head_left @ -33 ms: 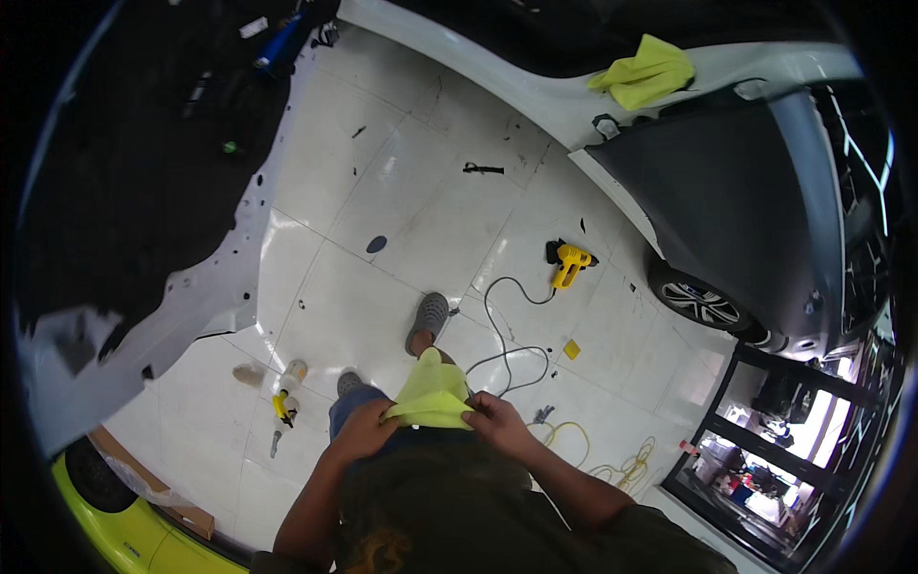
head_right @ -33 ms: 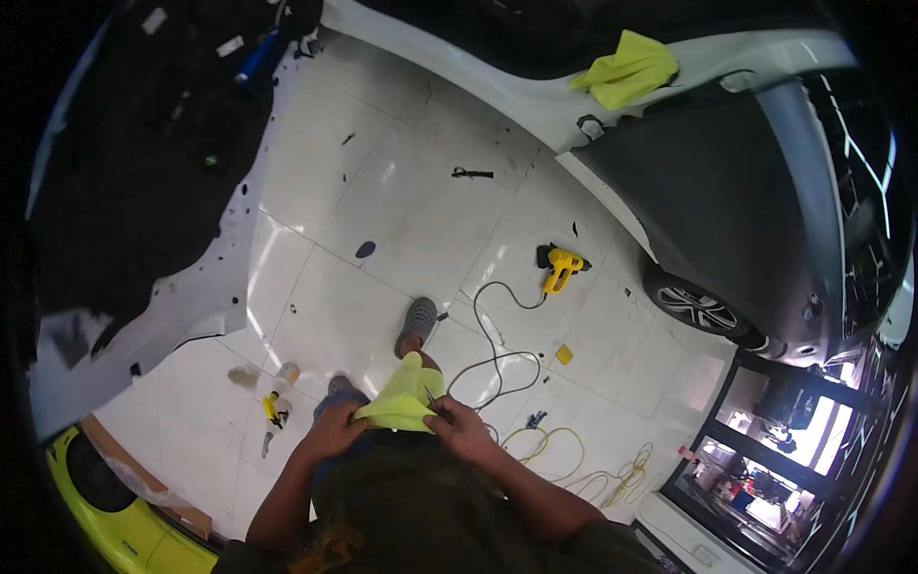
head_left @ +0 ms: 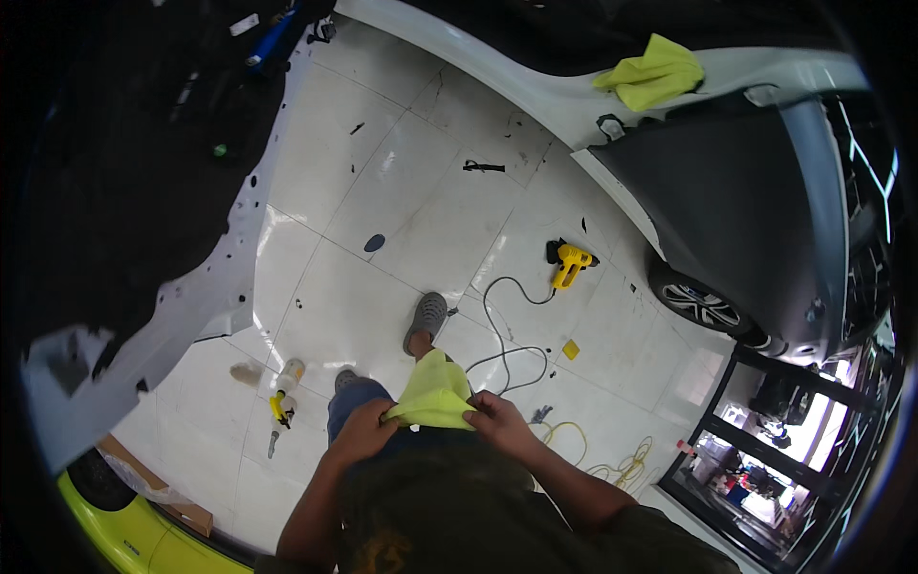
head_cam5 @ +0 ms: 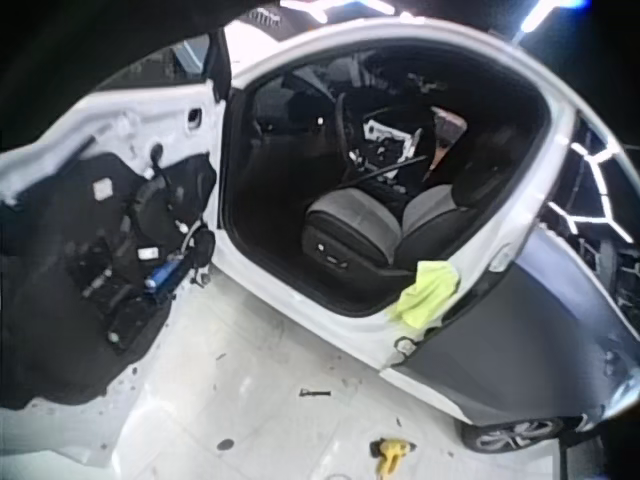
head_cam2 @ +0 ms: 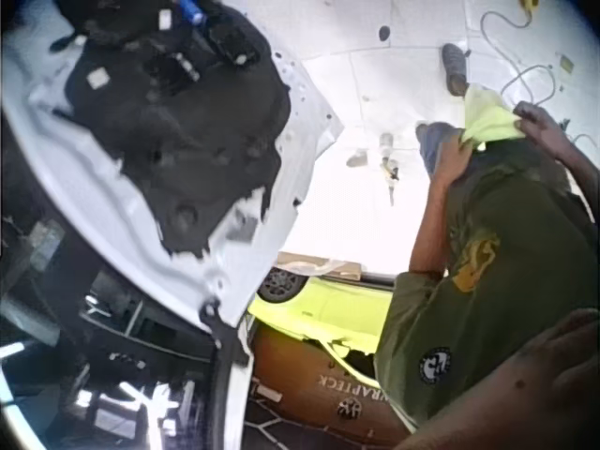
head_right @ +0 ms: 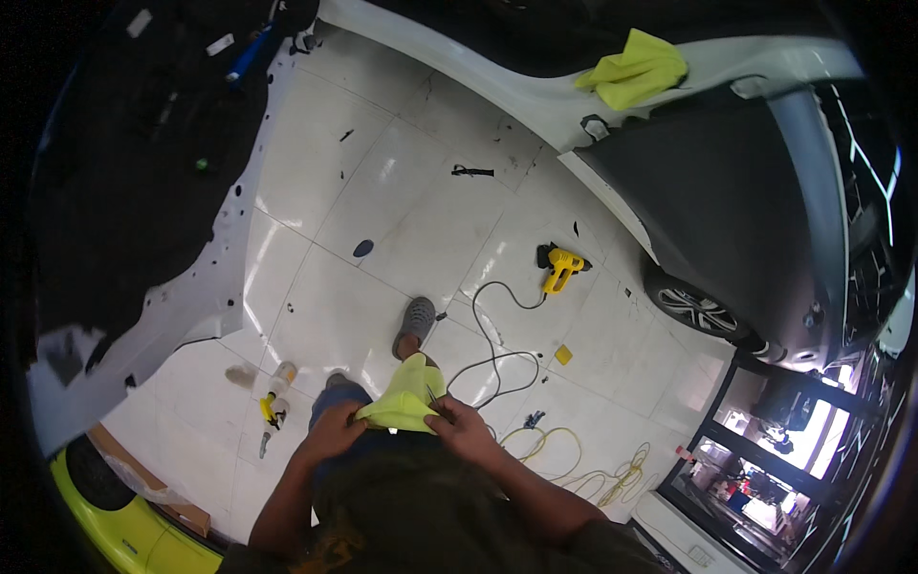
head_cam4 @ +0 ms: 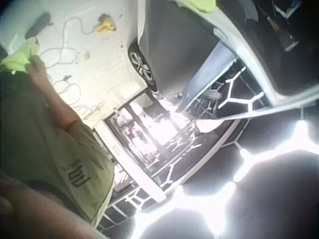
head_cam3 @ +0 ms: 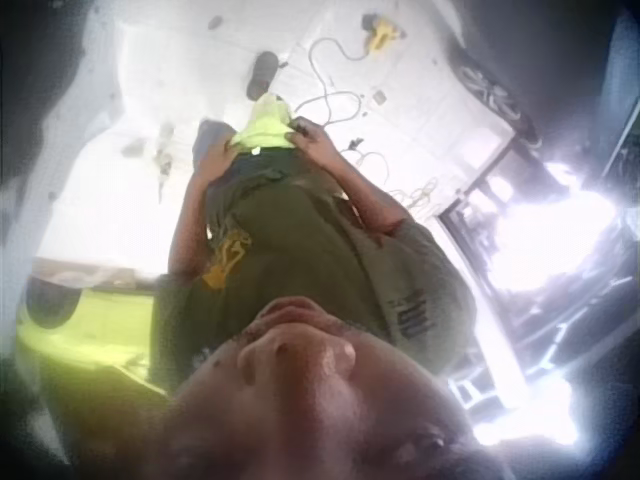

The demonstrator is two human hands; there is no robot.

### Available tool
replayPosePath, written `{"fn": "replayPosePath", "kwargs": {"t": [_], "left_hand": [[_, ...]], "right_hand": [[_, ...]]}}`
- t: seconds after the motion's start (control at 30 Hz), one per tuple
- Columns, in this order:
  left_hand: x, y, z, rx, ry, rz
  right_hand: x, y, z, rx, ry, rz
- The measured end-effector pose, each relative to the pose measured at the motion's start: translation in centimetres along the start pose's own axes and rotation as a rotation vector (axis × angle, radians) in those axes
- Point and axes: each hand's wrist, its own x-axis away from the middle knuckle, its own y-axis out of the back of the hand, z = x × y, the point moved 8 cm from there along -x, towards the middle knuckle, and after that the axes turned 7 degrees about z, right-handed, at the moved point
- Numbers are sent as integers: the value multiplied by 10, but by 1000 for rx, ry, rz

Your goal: The person applies a black vinyl wrap to a white car door and rear quarter panel. They use a yellow heat gun to warm the material and a yellow microfiber cloth to smooth and stretch the wrap along edges and curves. The person also uses a small plastic squeegee tool to tuck the wrap into seams.

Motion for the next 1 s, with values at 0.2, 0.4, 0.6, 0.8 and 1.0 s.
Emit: {"fn": "replayPosePath", "kwargs": {"t": [0.2, 0.4, 0.6, 0.8, 1.0], "left_hand": [[-99, 24, -17, 689, -40, -14], [-208, 66, -40, 720, 22, 69], [-295, 109, -128, 202, -274, 298], [-310, 126, -141, 337, 91, 606], [-332, 141, -159, 191, 48, 508]], "right_hand": [[-40, 56, 37, 57, -148, 58], [-77, 120, 84, 0, -256, -48], [-149, 149, 168, -475, -275, -126], [-189, 181, 205, -533, -236, -217], [-173, 210, 196, -375, -316, -280]]}}
